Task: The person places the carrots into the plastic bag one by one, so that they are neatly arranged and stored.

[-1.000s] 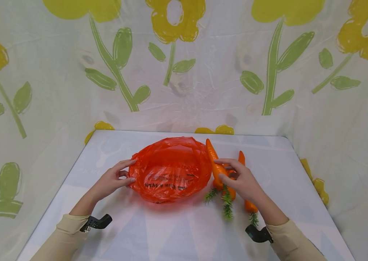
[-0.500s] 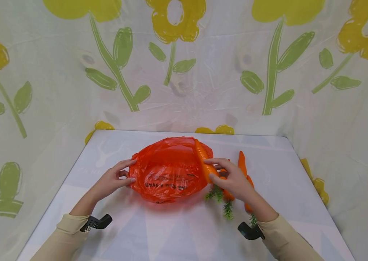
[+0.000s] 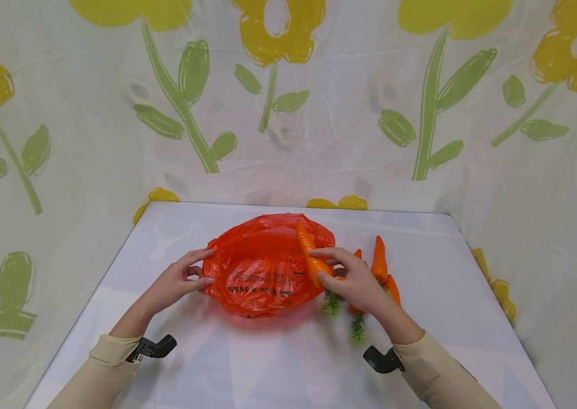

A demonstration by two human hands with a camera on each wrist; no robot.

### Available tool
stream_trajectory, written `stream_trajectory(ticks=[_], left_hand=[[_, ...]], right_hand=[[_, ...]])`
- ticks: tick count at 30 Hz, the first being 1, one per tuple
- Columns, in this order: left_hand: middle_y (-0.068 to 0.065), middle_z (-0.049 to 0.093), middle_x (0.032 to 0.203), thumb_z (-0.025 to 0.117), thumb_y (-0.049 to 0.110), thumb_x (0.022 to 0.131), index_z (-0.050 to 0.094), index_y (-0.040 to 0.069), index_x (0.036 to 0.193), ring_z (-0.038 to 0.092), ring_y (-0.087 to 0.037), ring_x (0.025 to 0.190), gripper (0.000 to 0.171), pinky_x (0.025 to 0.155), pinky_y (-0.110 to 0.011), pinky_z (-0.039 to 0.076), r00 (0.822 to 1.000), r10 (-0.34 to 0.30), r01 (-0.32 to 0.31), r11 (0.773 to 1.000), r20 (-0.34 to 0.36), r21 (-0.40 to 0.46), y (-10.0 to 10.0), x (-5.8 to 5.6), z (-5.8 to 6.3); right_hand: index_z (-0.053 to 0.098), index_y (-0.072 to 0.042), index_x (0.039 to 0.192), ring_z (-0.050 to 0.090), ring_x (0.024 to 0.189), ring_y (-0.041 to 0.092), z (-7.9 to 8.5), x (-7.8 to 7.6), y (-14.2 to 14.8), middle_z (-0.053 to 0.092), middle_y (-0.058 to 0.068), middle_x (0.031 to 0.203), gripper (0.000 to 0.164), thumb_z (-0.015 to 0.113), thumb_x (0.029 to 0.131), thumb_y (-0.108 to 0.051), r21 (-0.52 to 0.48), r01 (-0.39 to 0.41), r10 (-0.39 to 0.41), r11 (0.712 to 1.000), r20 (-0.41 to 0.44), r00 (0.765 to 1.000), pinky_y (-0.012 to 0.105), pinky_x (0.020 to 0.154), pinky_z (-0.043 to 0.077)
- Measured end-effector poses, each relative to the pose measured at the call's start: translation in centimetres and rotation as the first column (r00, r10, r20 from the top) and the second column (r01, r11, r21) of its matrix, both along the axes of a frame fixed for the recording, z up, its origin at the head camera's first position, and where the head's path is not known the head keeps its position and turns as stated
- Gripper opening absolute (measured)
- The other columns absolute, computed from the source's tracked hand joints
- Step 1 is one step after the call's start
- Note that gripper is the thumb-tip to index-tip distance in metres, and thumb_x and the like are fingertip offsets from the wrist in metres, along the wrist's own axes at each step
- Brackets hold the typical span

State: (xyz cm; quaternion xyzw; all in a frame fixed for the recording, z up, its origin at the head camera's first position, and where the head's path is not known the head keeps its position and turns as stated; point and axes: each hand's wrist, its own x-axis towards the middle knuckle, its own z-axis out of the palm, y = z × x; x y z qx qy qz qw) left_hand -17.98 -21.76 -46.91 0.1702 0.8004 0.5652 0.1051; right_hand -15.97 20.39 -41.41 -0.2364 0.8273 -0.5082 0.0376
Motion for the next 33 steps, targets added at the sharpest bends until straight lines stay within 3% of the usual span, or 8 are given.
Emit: stream_trajectory(ticks=[8,15,33], left_hand=[[-0.019,0.035,0.157,0.075,0.012,0.093,0.043,0.003,0.152,0.062,-0.03,0.1,0.068,0.075,-0.029,0.061,1.0,-0.003,0.003,1.0,0.005,-0.008,0.1,0.1,0.3],[-0.018,0.035,0.157,0.076,0.014,0.093,0.044,0.005,0.152,0.062,-0.031,0.1,0.068,0.075,-0.03,0.061,1.0,0.003,-0.003,1.0,0.008,-0.013,0.1,0.0,0.2],[-0.018,0.037,0.154,0.075,0.013,0.093,0.043,0.006,0.153,0.062,-0.032,0.101,0.068,0.075,-0.03,0.061,1.0,0.001,-0.001,1.0,0.014,-0.007,0.0,-0.1,0.0]], right_hand=[[0.063,-0.018,0.137,0.059,0.109,0.027,-0.3,-0.5,-1.0,0.059,0.005,0.136,0.039,0.069,0.099,-0.017,-0.005,-0.013,0.014,1.0,0.021,1.0,0.027,0.09,0.055],[0.062,-0.023,0.138,0.066,0.1,0.029,-0.6,-0.7,-2.1,0.054,0.008,0.144,0.039,0.069,0.099,-0.021,0.007,-0.042,0.041,0.999,0.067,0.997,0.034,0.066,0.058],[0.062,-0.029,0.137,0.065,0.107,0.023,-1.0,-2.5,-4.5,0.061,0.004,0.132,0.04,0.07,0.098,-0.032,0.052,-0.027,0.021,0.998,0.106,0.994,0.038,0.087,0.057]])
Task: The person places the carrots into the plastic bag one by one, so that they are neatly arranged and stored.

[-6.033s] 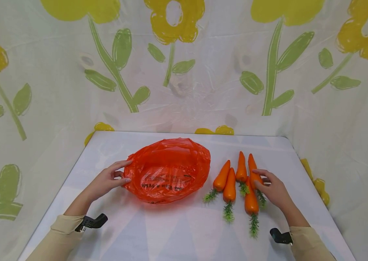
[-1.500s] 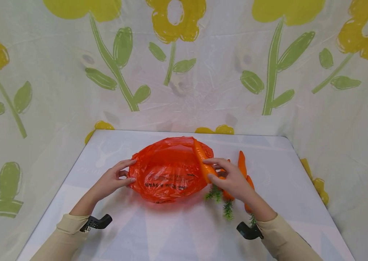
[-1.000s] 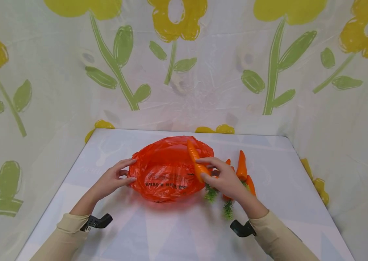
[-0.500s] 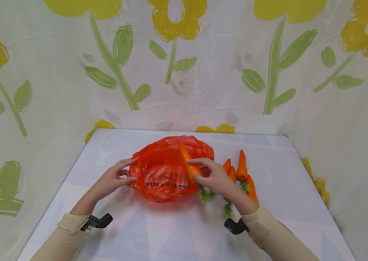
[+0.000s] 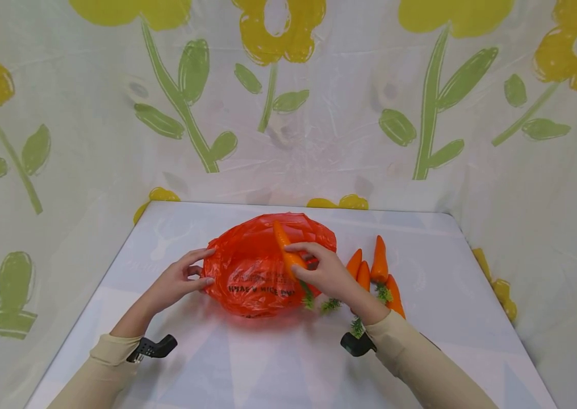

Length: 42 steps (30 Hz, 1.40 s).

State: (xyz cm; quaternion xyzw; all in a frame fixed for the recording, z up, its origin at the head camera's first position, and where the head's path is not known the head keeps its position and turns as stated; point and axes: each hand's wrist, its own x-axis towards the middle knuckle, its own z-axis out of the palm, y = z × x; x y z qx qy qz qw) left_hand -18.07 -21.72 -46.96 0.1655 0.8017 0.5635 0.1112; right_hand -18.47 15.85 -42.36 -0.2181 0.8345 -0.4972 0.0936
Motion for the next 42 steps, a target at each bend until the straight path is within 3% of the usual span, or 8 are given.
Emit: stream_trajectory(ticks=[17,27,42], left_hand=[[-0.017,0.034,0.158,0.076,0.014,0.093,0.043,0.006,0.153,0.061,-0.032,0.1,0.069,0.075,-0.03,0.061,1.0,0.009,-0.009,1.0,0.003,0.001,0.1,0.1,0.3],[-0.018,0.035,0.157,0.076,0.013,0.093,0.043,0.006,0.153,0.062,-0.032,0.101,0.068,0.076,-0.03,0.061,1.0,0.006,-0.006,1.0,0.004,0.005,0.3,0.2,0.4],[-0.018,0.035,0.156,0.076,0.013,0.093,0.044,0.006,0.152,0.061,-0.032,0.099,0.067,0.075,-0.03,0.061,1.0,0.0,0.0,1.0,-0.009,0.014,0.4,0.1,0.2]], right_hand=[[0.064,-0.026,0.136,0.06,0.111,0.024,-0.8,-1.2,-1.3,0.062,0.003,0.132,0.039,0.069,0.098,-0.03,0.022,-0.011,0.01,1.0,0.044,0.999,0.038,0.087,0.055],[0.064,-0.023,0.136,0.06,0.108,0.025,-1.5,-1.7,-1.8,0.064,0.003,0.127,0.037,0.068,0.099,-0.028,0.012,-0.06,0.059,0.998,0.086,0.995,0.037,0.085,0.056],[0.066,-0.024,0.134,0.06,0.102,0.022,-2.0,-2.6,-3.4,0.063,0.004,0.129,0.037,0.067,0.097,-0.028,0.027,-0.063,0.06,0.998,0.122,0.991,0.033,0.082,0.057]])
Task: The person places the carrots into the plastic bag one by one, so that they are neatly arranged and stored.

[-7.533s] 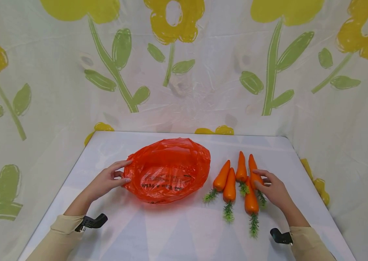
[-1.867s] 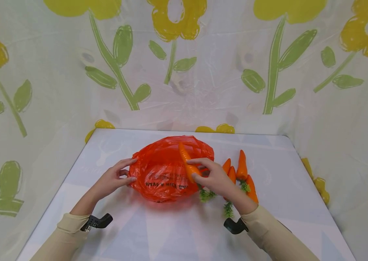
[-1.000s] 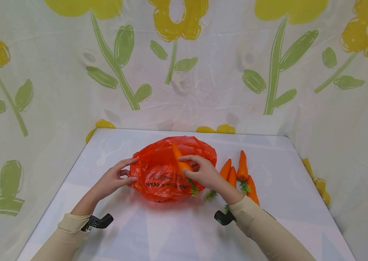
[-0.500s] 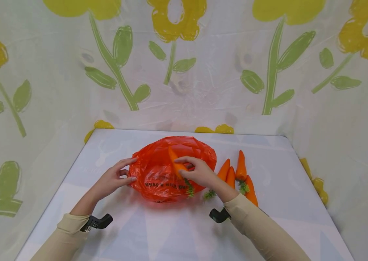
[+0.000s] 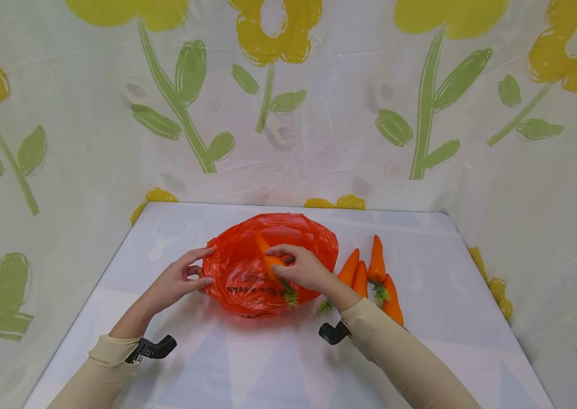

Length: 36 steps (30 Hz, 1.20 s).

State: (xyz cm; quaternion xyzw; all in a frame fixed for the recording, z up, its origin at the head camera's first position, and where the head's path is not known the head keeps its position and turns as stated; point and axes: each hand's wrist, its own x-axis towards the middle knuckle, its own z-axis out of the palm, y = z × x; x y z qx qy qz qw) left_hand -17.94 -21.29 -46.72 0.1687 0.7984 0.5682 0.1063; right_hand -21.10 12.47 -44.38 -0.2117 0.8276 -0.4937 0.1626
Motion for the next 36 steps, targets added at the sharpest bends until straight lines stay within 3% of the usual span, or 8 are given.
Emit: stream_trajectory(ticks=[18,27,36], left_hand=[[-0.018,0.034,0.157,0.076,0.013,0.093,0.044,0.006,0.152,0.061,-0.032,0.098,0.068,0.075,-0.031,0.061,1.0,-0.008,0.008,1.0,0.007,0.011,-0.1,0.0,0.0],[-0.019,0.035,0.156,0.076,0.012,0.092,0.044,0.005,0.152,0.061,-0.032,0.098,0.068,0.077,-0.041,0.062,1.0,-0.011,0.011,1.0,0.002,0.012,-0.1,0.1,0.0],[-0.019,0.033,0.157,0.077,0.013,0.092,0.043,0.005,0.152,0.061,-0.032,0.098,0.069,0.074,-0.031,0.061,1.0,-0.007,0.007,1.0,0.0,0.002,0.0,0.1,0.0]], right_hand=[[0.067,-0.025,0.132,0.06,0.107,0.023,0.3,-1.6,-2.2,0.063,0.003,0.13,0.034,0.067,0.098,-0.028,0.055,0.063,-0.064,0.997,0.018,0.998,0.039,0.09,0.055],[0.067,-0.023,0.132,0.061,0.107,0.024,0.3,-2.4,-2.6,0.064,0.003,0.129,0.034,0.066,0.099,-0.027,0.02,0.069,-0.07,0.997,0.042,0.997,0.038,0.088,0.057],[0.066,-0.019,0.134,0.059,0.111,0.025,0.8,-2.6,-2.6,0.063,0.005,0.131,0.036,0.067,0.099,-0.026,0.001,0.063,-0.063,0.998,0.065,0.996,0.039,0.088,0.056]])
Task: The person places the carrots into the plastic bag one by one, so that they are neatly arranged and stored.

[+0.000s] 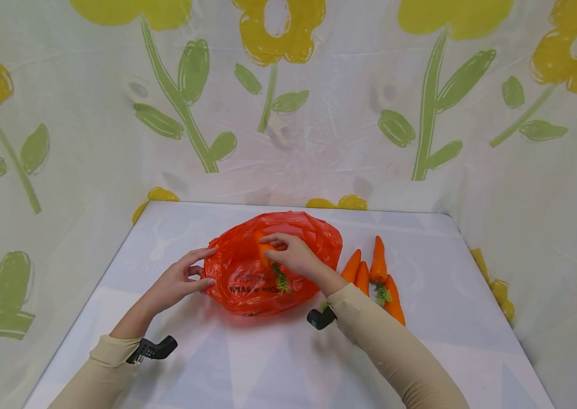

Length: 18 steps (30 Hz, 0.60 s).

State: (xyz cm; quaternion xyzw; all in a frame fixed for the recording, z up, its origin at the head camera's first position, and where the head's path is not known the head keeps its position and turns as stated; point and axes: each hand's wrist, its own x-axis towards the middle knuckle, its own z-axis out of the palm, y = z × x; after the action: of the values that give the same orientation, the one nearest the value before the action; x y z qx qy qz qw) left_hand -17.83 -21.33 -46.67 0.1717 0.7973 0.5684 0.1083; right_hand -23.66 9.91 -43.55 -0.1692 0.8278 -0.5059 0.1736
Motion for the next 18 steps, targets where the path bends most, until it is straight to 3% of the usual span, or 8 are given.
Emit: stream_trajectory(ticks=[9,18], left_hand=[[-0.019,0.033,0.157,0.077,0.012,0.092,0.044,0.005,0.152,0.061,-0.032,0.099,0.069,0.075,-0.03,0.061,1.0,-0.007,0.007,1.0,-0.005,0.001,0.2,-0.1,0.0],[-0.019,0.034,0.157,0.077,0.012,0.092,0.045,0.006,0.152,0.061,-0.031,0.099,0.069,0.075,-0.028,0.06,1.0,-0.011,0.011,1.0,-0.018,0.003,0.3,-0.1,0.1]], right_hand=[[0.065,-0.015,0.135,0.061,0.107,0.027,-0.2,0.0,-0.2,0.063,0.008,0.13,0.037,0.066,0.1,-0.024,-0.037,-0.015,0.016,0.999,0.013,1.0,0.037,0.085,0.057],[0.066,-0.02,0.134,0.06,0.107,0.025,-1.0,-0.3,-0.8,0.062,0.007,0.13,0.036,0.068,0.099,-0.027,-0.025,0.003,-0.002,1.0,0.026,1.0,0.042,0.087,0.057]])
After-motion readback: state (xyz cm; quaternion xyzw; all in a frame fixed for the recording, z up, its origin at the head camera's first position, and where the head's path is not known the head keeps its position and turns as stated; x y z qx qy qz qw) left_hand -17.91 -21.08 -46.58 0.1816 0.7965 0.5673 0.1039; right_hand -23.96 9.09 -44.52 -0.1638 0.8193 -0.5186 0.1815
